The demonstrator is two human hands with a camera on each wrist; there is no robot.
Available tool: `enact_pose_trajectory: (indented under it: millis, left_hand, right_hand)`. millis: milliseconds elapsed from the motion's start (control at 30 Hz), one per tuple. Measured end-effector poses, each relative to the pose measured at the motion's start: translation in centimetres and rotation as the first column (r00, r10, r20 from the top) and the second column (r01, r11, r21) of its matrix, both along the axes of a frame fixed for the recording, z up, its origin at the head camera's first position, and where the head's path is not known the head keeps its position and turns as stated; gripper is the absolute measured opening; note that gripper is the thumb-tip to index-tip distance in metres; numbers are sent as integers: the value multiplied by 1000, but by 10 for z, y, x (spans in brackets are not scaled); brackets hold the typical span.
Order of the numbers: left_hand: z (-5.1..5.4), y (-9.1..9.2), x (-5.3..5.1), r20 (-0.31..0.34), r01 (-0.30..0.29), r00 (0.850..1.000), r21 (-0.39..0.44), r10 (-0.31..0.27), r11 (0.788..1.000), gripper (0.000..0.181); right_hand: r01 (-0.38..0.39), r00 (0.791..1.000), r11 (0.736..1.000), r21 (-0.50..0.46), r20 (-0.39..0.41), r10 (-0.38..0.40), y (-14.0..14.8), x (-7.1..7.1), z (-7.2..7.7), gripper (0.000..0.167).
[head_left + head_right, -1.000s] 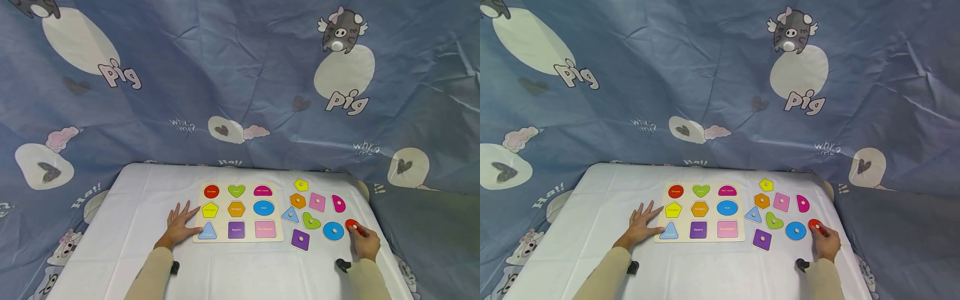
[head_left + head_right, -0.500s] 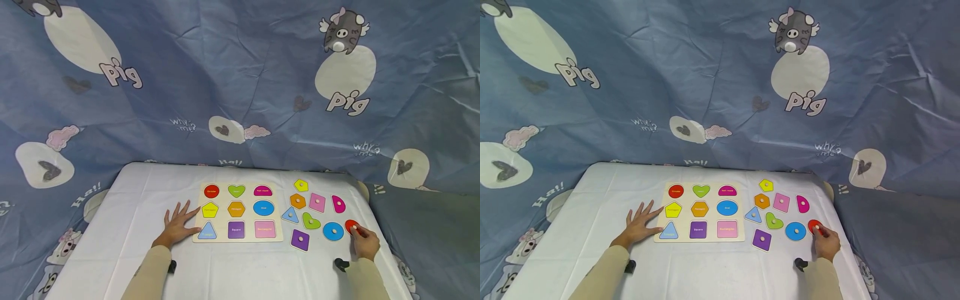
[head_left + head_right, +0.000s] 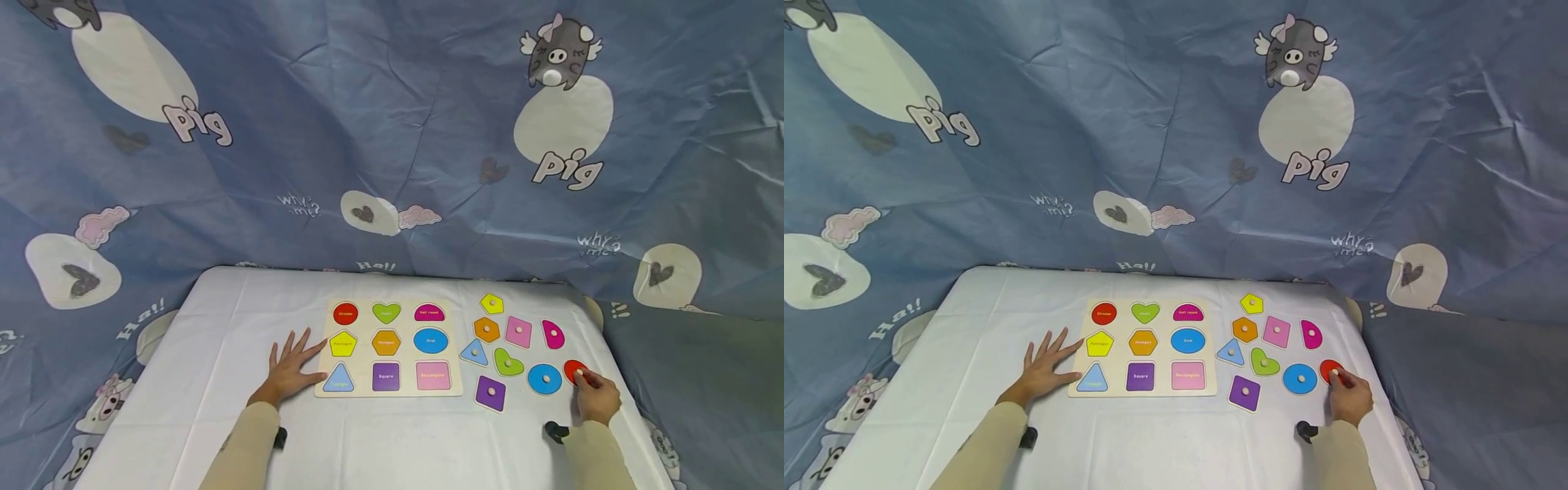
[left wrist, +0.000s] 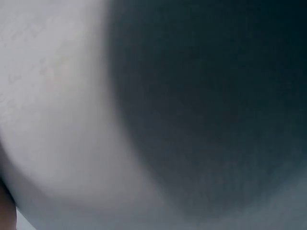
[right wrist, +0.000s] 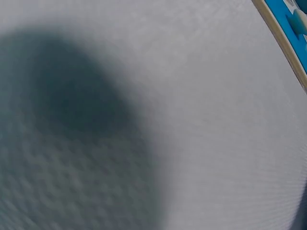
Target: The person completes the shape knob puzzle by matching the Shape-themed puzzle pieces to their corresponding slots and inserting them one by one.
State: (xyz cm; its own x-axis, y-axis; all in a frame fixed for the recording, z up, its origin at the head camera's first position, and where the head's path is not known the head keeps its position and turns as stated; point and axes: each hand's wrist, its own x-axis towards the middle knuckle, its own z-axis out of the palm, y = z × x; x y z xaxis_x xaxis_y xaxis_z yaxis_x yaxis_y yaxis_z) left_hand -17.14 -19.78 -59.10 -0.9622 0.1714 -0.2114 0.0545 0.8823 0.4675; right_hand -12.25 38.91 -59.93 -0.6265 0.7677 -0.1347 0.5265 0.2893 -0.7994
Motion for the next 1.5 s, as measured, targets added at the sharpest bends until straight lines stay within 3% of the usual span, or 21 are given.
enact_pose_trajectory:
  millis: [233,633,900,1333,1500]
  left_hand:
    - [-1,0,4,-8,-2,1000,-1,2,1000,77]
    - [-6,-2,4,-13,-5,1000,1,5,1000,76]
    - [-5,-2,2,-19,-1,1000,-7,1,1000,76]
    - [-5,2,-4,-23,20,1000,-13,-20,1000,77]
    - [-3,-1,-3,-23,17,1000,-17,-18,1000,76]
  right_hand:
    - [-14,1000,999,29,-11,14,-1,-3,1,36]
    - [-124,987,988,87,-93,132,-12,-10,11,30]
    - [-195,963,961,196,-148,226,-25,-18,16,24]
    - [-333,920,922,196,-146,363,-52,-34,26,24]
    - [-384,895,903,192,-165,416,-71,-42,28,23]
